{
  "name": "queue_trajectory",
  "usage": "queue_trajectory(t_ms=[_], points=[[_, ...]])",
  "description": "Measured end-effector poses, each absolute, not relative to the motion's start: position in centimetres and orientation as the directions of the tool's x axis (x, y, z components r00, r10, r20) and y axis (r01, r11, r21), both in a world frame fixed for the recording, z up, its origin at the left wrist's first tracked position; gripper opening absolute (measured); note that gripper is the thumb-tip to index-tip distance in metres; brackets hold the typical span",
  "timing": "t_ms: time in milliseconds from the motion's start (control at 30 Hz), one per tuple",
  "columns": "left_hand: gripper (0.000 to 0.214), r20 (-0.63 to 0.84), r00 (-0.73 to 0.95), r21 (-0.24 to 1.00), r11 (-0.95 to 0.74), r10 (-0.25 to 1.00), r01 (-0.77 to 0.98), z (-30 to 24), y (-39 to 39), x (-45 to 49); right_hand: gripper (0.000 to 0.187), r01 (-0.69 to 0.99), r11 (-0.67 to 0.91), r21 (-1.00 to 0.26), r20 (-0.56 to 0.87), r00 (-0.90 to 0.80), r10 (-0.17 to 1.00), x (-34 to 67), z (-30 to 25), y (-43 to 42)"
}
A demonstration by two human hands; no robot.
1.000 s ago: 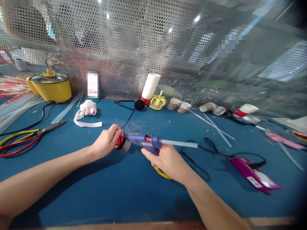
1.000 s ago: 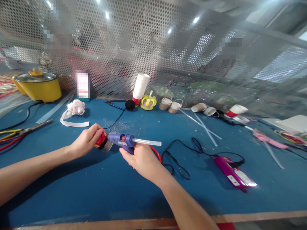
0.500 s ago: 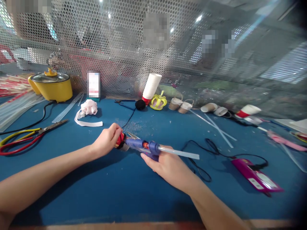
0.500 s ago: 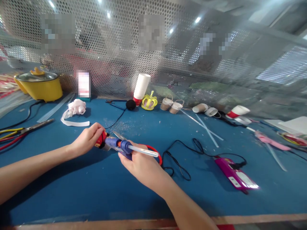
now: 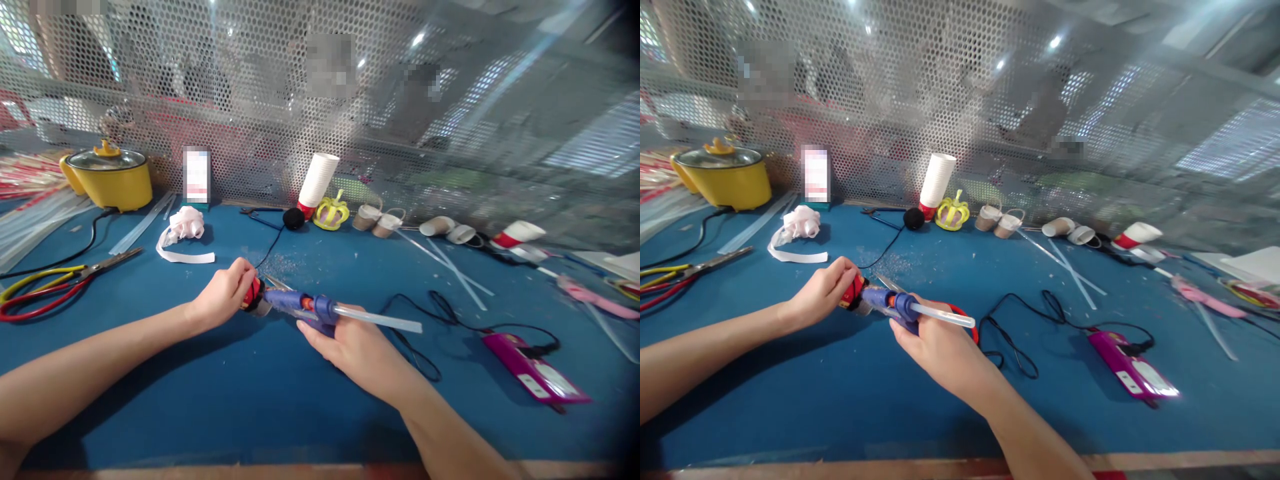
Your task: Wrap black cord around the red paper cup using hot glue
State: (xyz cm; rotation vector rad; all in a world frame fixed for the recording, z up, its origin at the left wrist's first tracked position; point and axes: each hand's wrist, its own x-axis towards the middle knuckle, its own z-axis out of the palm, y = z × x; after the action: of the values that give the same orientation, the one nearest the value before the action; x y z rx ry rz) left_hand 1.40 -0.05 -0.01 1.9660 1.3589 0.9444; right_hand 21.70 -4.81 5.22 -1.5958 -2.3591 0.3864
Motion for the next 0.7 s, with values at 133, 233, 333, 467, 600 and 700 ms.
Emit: queue_trajectory(t_ms=[133, 233, 333, 467, 600, 700], points=[[0.021, 0.223, 0.269, 0.782, -0.337, 0.937, 0.525, -0.03, -0.18, 1.32, 0.017, 0.845, 0.278, -0.458, 0.04, -0.292, 0.956, 21.58, 5.46, -4.87], [0.021, 0.261, 0.282, 0.748, -0.378, 0.923, 0.545, 0.07, -0.2, 1.25, 0.016, 0.834, 0.249, -0.492, -0.011, -0.292, 0.956, 21.48, 5.78, -4.92], [0.02, 0.281, 0.286, 0.723, -0.398, 0.916, 0.564, 0.12, -0.26, 1.23, 0.02, 0.844, 0.235, -0.482, -0.051, -0.294, 0.954, 21.49, 5.97, -4.9], [0.02, 0.294, 0.305, 0.714, -0.42, 0.906, 0.56, 0.04, -0.44, 1.25, 0.023, 0.861, 0.203, -0.466, -0.065, -0.262, 0.963, 21.6, 5.88, -4.7], [0.02, 0.297, 0.317, 0.718, -0.429, 0.901, 0.548, 0.06, -0.55, 1.26, 0.023, 0.852, 0.187, -0.49, -0.057, -0.245, 0.968, 21.53, 5.75, -4.31], [0.019, 0.311, 0.322, 0.703, -0.444, 0.894, 0.555, 0.15, -0.56, 1.27, 0.022, 0.834, 0.152, -0.53, -0.078, -0.227, 0.971, 21.44, 5.71, -4.06]])
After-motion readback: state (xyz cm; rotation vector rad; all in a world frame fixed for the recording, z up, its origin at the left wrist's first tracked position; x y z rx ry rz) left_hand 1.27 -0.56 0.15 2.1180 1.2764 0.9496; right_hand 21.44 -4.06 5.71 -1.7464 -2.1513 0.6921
